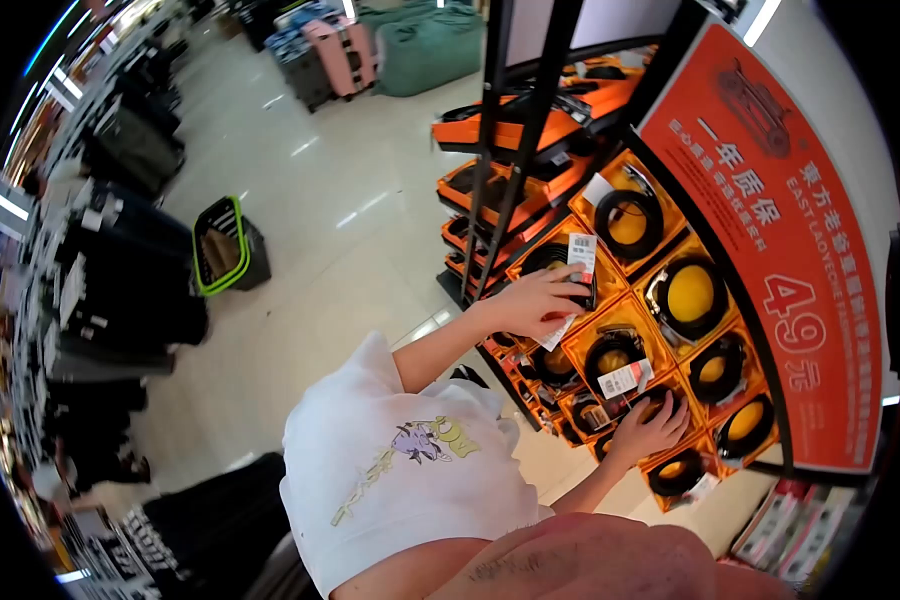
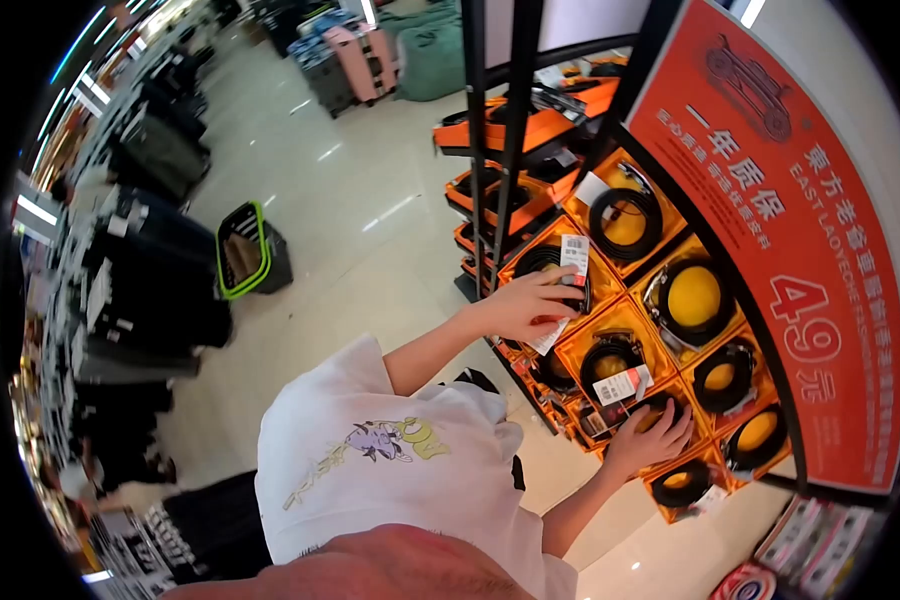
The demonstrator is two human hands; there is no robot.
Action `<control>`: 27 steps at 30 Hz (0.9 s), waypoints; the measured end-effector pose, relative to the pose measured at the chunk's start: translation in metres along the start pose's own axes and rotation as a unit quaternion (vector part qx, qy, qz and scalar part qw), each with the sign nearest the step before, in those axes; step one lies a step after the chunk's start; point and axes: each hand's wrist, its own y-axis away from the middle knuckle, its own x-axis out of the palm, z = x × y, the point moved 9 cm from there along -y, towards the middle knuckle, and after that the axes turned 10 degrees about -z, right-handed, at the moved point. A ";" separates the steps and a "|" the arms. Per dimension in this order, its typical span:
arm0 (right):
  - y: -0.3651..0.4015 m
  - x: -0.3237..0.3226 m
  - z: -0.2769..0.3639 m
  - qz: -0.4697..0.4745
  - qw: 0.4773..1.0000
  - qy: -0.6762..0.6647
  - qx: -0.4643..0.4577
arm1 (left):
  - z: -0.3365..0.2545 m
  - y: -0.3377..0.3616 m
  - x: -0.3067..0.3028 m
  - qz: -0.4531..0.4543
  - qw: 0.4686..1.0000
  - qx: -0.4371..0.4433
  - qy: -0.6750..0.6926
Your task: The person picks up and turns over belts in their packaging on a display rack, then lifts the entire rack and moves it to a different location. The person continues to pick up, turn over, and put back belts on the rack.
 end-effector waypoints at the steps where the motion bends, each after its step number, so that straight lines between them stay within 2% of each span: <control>1: 0.002 0.004 0.001 -0.005 0.999 0.031 -0.011 | 0.000 0.002 0.003 -0.005 1.000 -0.005 -0.016; 3: 0.006 0.006 -0.006 -0.004 1.000 0.001 -0.004 | -0.006 0.002 0.009 -0.010 0.999 -0.012 -0.045; 6: 0.006 0.000 -0.008 0.013 0.999 -0.050 -0.016 | -0.026 0.005 0.004 -0.080 0.988 -0.062 -0.115; 11: -0.007 -0.013 -0.033 0.139 0.974 -0.177 -0.007 | -0.079 0.012 0.013 -0.166 0.959 -0.116 -0.197; 13: -0.011 -0.020 -0.035 0.136 0.965 -0.217 -0.049 | -0.099 0.012 0.030 -0.192 0.961 -0.105 -0.167; 17: -0.006 -0.030 -0.030 0.111 0.962 -0.217 -0.122 | -0.140 0.004 0.065 -0.178 0.966 -0.088 -0.164; 21: -0.001 -0.032 -0.037 0.117 0.958 -0.238 -0.107 | -0.175 0.011 0.090 -0.161 0.972 -0.091 -0.145; 27: -0.004 -0.026 -0.051 0.123 0.950 -0.273 -0.090 | -0.203 0.055 0.122 -0.133 0.969 -0.141 -0.155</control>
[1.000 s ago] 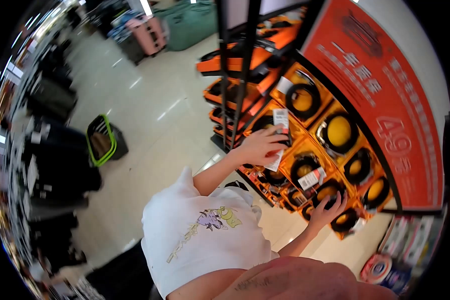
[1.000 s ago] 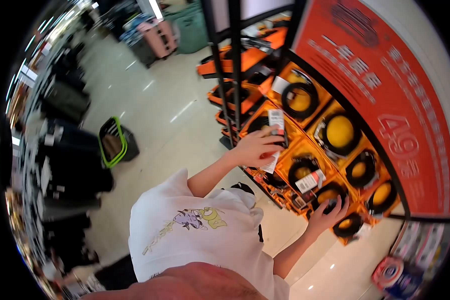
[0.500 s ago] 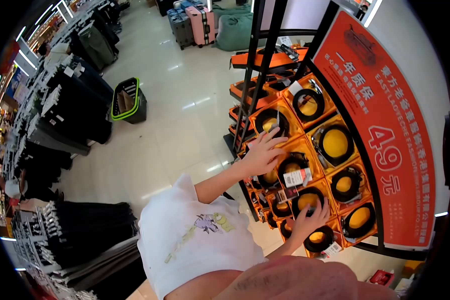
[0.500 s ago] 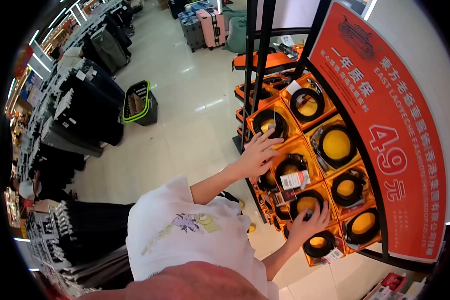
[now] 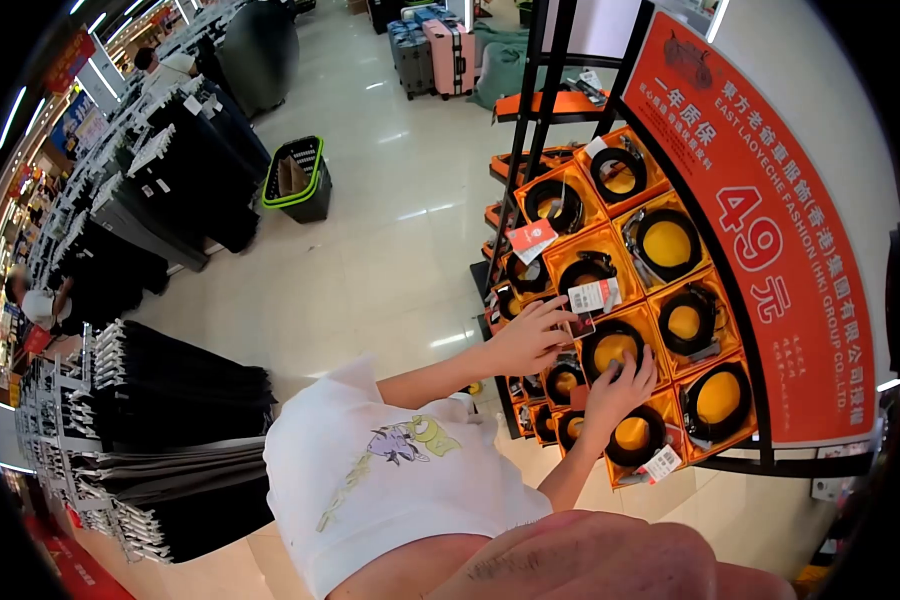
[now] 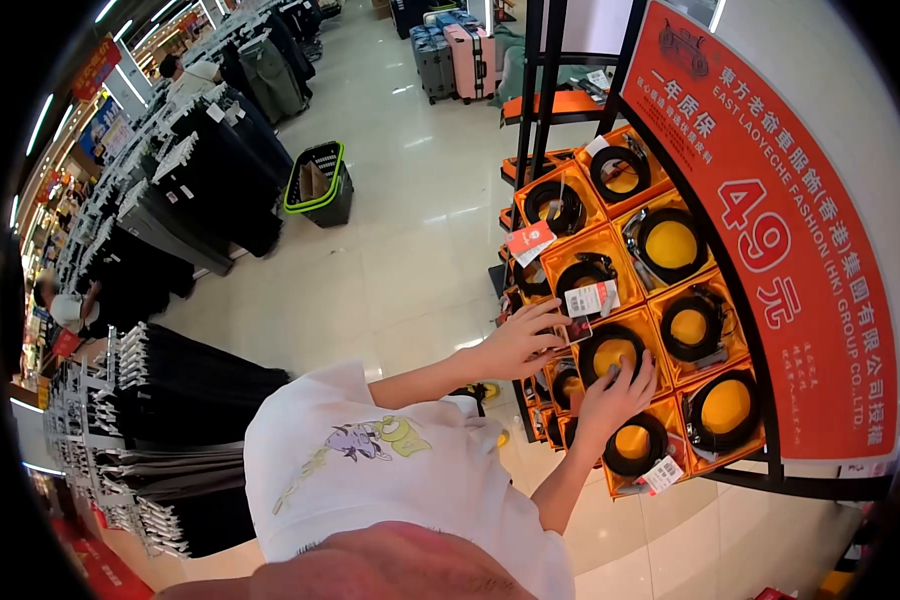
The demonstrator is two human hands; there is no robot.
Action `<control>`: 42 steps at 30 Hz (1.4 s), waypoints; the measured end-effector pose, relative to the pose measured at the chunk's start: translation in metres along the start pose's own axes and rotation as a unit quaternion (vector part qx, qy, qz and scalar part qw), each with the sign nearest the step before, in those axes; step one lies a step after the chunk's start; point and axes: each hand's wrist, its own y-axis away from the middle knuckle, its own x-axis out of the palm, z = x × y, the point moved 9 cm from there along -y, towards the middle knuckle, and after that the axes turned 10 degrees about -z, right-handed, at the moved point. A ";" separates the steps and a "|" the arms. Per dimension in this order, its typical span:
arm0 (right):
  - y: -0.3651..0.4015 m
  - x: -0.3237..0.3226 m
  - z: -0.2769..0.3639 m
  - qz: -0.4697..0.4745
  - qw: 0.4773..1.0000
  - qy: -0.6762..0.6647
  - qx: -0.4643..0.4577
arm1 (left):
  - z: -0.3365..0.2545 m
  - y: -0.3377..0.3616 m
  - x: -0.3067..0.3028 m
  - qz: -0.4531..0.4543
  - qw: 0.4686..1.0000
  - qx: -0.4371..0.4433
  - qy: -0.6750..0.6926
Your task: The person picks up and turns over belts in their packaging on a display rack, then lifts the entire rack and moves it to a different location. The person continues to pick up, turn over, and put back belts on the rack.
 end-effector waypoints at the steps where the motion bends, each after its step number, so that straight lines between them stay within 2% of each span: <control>1: 0.001 0.000 0.001 -0.002 1.000 0.004 0.000 | -0.004 0.009 -0.002 -0.009 1.000 -0.015 -0.002; 8: 0.009 0.006 0.000 -0.009 0.999 0.032 -0.017 | 0.003 0.059 -0.006 -0.015 0.998 -0.057 -0.037; 14: 0.008 0.004 0.001 -0.017 0.999 0.029 -0.019 | 0.003 0.079 -0.012 -0.039 0.997 -0.052 -0.043; 18: 0.008 0.005 0.001 -0.018 0.999 0.038 -0.018 | 0.006 0.077 -0.005 0.000 0.997 -0.070 -0.022; 25: 0.006 0.005 0.006 -0.030 0.996 0.083 0.002 | 0.018 0.054 -0.013 0.009 1.000 -0.026 0.001; 32: 0.004 0.011 0.004 -0.041 0.991 0.127 -0.004 | 0.064 0.052 -0.039 0.010 0.999 -0.046 0.012; 36: 0.003 0.012 0.007 -0.056 0.985 0.164 -0.001 | 0.081 0.062 -0.045 0.024 0.999 -0.030 0.029; 39: 0.004 0.019 0.009 -0.049 0.969 0.241 -0.022 | 0.092 0.066 -0.053 -0.002 0.999 0.001 0.045; 42: 0.006 0.019 0.009 -0.046 0.967 0.251 -0.017 | 0.106 0.080 -0.058 0.001 0.998 0.000 0.058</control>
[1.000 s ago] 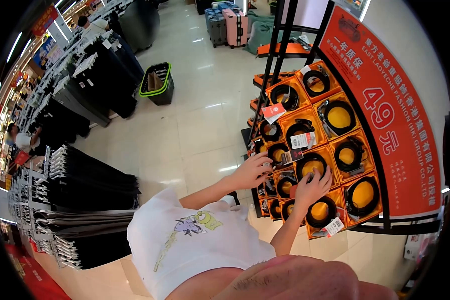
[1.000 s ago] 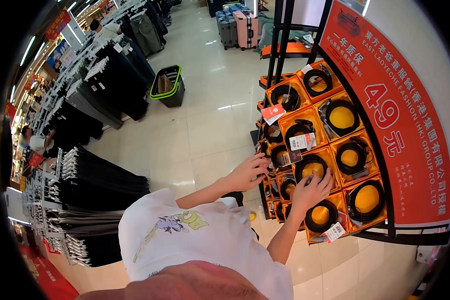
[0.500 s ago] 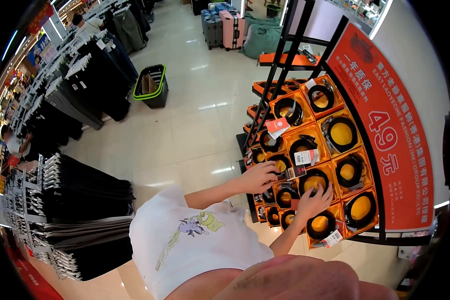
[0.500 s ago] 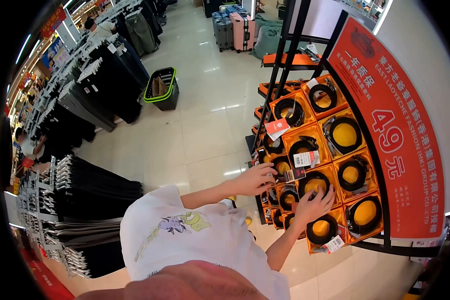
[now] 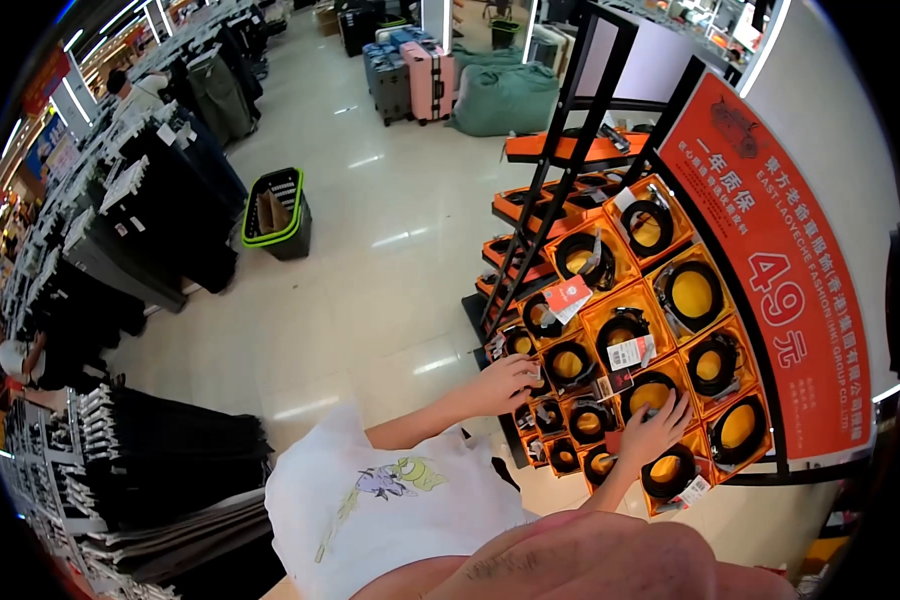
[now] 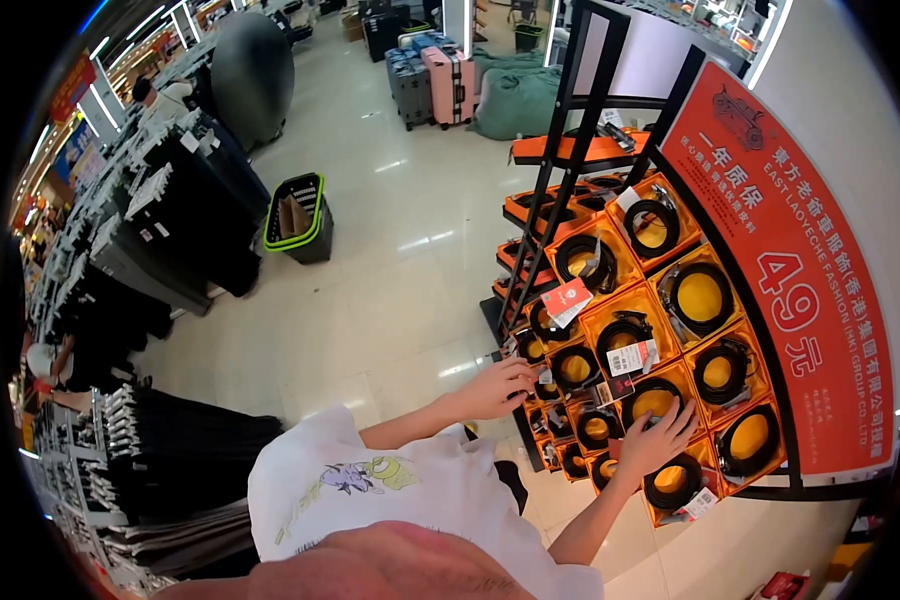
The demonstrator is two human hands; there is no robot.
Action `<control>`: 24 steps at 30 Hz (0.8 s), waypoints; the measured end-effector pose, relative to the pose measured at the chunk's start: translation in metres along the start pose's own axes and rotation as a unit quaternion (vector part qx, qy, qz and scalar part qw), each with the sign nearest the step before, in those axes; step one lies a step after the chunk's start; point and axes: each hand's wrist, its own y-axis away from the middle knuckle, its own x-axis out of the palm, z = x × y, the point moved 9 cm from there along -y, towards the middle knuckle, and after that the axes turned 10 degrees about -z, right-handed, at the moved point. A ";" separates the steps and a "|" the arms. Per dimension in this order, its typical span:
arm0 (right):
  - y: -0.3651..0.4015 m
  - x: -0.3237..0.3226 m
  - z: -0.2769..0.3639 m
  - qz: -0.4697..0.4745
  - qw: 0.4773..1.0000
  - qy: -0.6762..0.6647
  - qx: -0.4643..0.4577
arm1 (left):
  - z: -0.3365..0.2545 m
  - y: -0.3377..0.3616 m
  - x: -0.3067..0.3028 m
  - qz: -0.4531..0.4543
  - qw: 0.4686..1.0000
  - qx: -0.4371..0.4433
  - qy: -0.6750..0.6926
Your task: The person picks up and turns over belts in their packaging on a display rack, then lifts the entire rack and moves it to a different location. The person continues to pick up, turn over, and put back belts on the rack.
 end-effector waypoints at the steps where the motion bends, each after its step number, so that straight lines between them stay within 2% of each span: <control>1: 0.001 -0.001 0.000 -0.002 1.000 0.002 0.001 | 0.008 0.009 0.002 0.001 1.000 -0.005 0.001; 9: 0.001 0.005 -0.002 0.011 1.000 -0.006 0.005 | 0.015 0.037 -0.033 0.000 0.998 -0.068 -0.003; 12: 0.001 0.013 -0.013 0.035 0.999 0.006 0.034 | 0.017 0.041 -0.049 -0.049 0.995 -0.080 -0.017; 16: -0.006 0.021 -0.017 -0.003 0.998 0.043 0.040 | -0.001 0.042 -0.066 -0.085 0.993 -0.064 -0.040; 19: -0.016 0.021 -0.015 0.017 0.998 0.049 0.044 | -0.004 0.054 -0.054 -0.056 0.993 -0.088 -0.061; 24: -0.014 0.012 -0.016 -0.058 0.998 0.001 0.028 | -0.024 0.062 -0.036 -0.045 0.986 -0.129 -0.095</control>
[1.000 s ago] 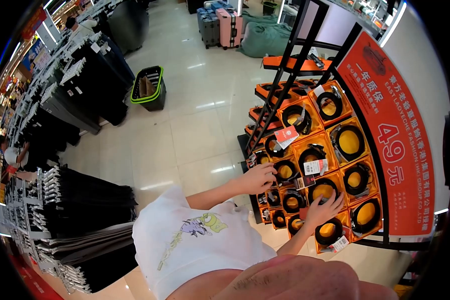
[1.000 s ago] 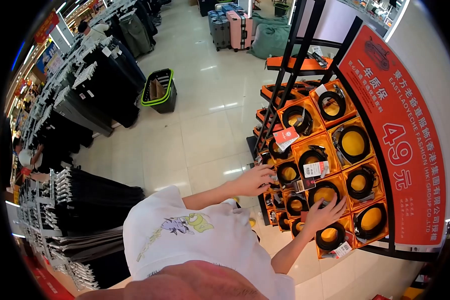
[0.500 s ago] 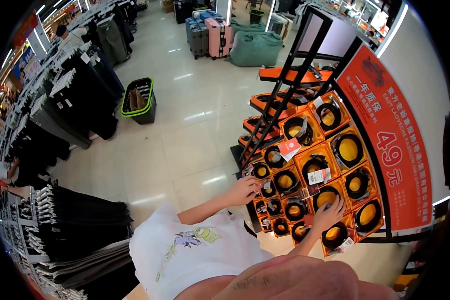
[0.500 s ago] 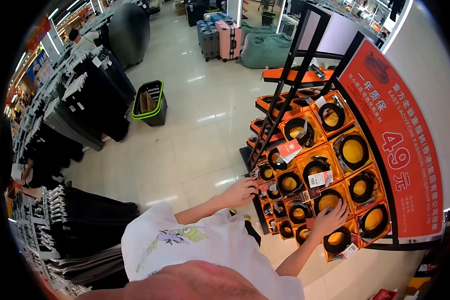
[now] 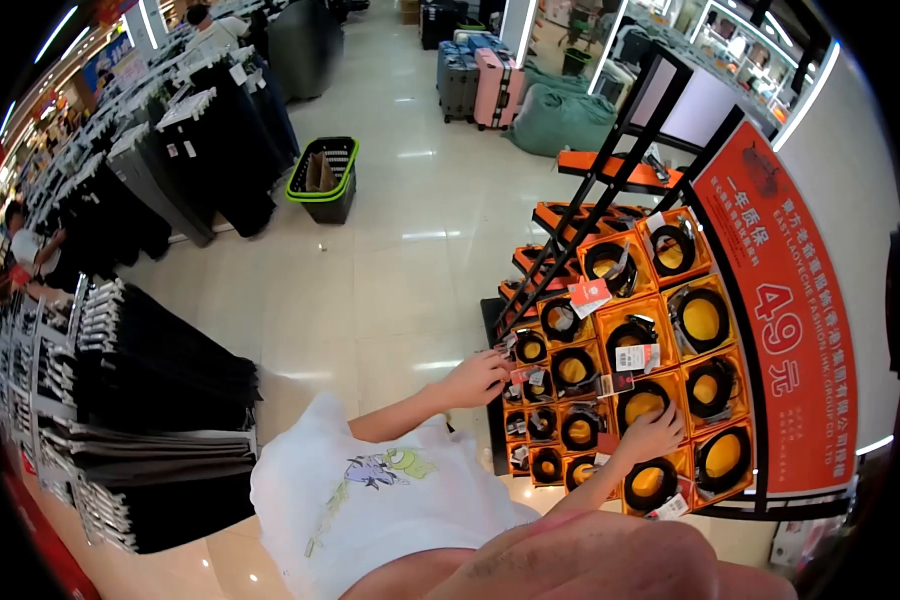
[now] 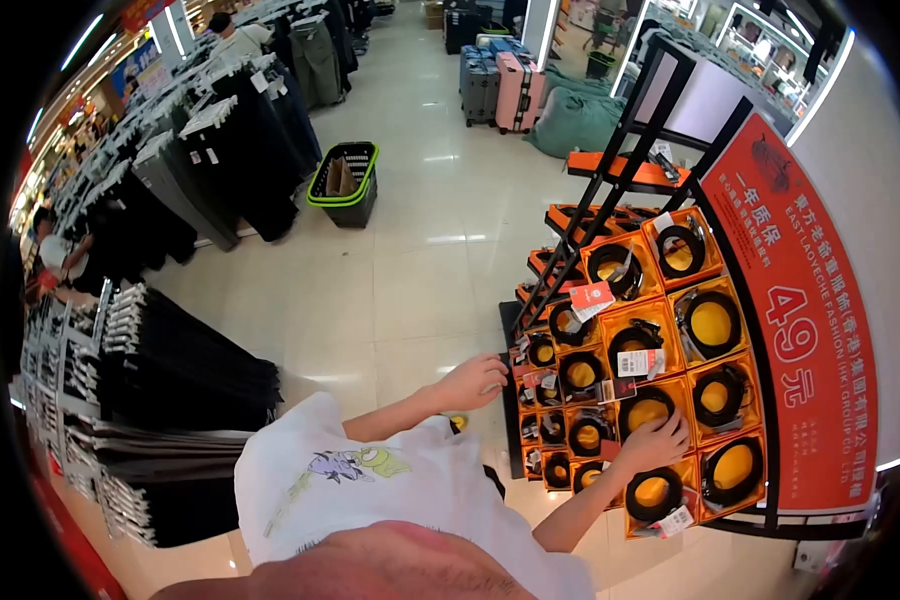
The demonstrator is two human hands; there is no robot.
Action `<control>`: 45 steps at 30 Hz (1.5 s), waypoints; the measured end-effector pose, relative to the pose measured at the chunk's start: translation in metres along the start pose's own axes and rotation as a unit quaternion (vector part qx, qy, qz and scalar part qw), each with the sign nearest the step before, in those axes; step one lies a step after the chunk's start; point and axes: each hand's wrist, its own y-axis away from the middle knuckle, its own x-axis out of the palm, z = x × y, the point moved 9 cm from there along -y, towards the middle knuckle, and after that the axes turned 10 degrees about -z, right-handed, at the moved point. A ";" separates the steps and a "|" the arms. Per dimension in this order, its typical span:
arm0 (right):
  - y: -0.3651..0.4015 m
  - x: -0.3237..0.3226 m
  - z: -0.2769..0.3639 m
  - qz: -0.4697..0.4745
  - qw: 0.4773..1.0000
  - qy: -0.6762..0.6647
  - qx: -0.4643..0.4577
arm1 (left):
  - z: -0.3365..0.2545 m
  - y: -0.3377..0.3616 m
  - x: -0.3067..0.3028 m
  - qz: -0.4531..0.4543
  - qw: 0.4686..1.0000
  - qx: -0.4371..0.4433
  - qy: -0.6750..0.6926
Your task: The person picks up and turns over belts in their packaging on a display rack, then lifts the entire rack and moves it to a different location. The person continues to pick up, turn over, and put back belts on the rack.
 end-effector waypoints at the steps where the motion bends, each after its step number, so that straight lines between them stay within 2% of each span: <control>1: -0.002 0.004 -0.002 0.008 1.000 -0.018 0.014 | -0.004 0.005 0.005 0.004 1.000 -0.013 -0.008; 3: 0.001 0.004 -0.006 0.036 0.997 -0.056 0.041 | -0.017 0.024 0.022 0.008 0.999 -0.035 0.005; 7: 0.006 -0.002 -0.010 -0.016 0.991 -0.127 0.027 | -0.065 0.049 0.051 0.006 1.000 -0.006 0.025; 10: 0.003 -0.003 -0.007 0.011 0.987 -0.155 0.029 | -0.084 0.080 0.076 0.025 0.999 0.017 0.028; 13: 0.003 0.001 -0.007 0.018 0.985 -0.172 0.017 | -0.090 0.103 0.084 0.061 0.998 -0.017 0.029; 16: 0.004 -0.002 -0.007 0.014 0.977 -0.213 0.015 | -0.089 0.111 0.081 0.054 0.997 -0.059 0.016; 17: 0.003 -0.007 -0.008 -0.010 0.973 -0.229 0.007 | -0.091 0.111 0.080 0.049 0.997 -0.061 0.008; 25: 0.001 -0.010 -0.011 -0.017 0.963 -0.266 0.028 | -0.108 0.109 0.085 0.064 0.995 -0.067 -0.024; 32: 0.000 -0.017 -0.013 -0.036 0.951 -0.305 0.028 | -0.102 0.117 0.090 0.061 0.995 -0.081 -0.024; 40: -0.002 -0.015 -0.013 -0.005 0.953 -0.301 0.043 | -0.079 0.124 0.067 0.047 0.990 -0.123 -0.047; 45: 0.000 -0.027 -0.021 -0.020 0.925 -0.363 0.105 | -0.051 0.116 0.057 0.043 0.988 -0.142 -0.036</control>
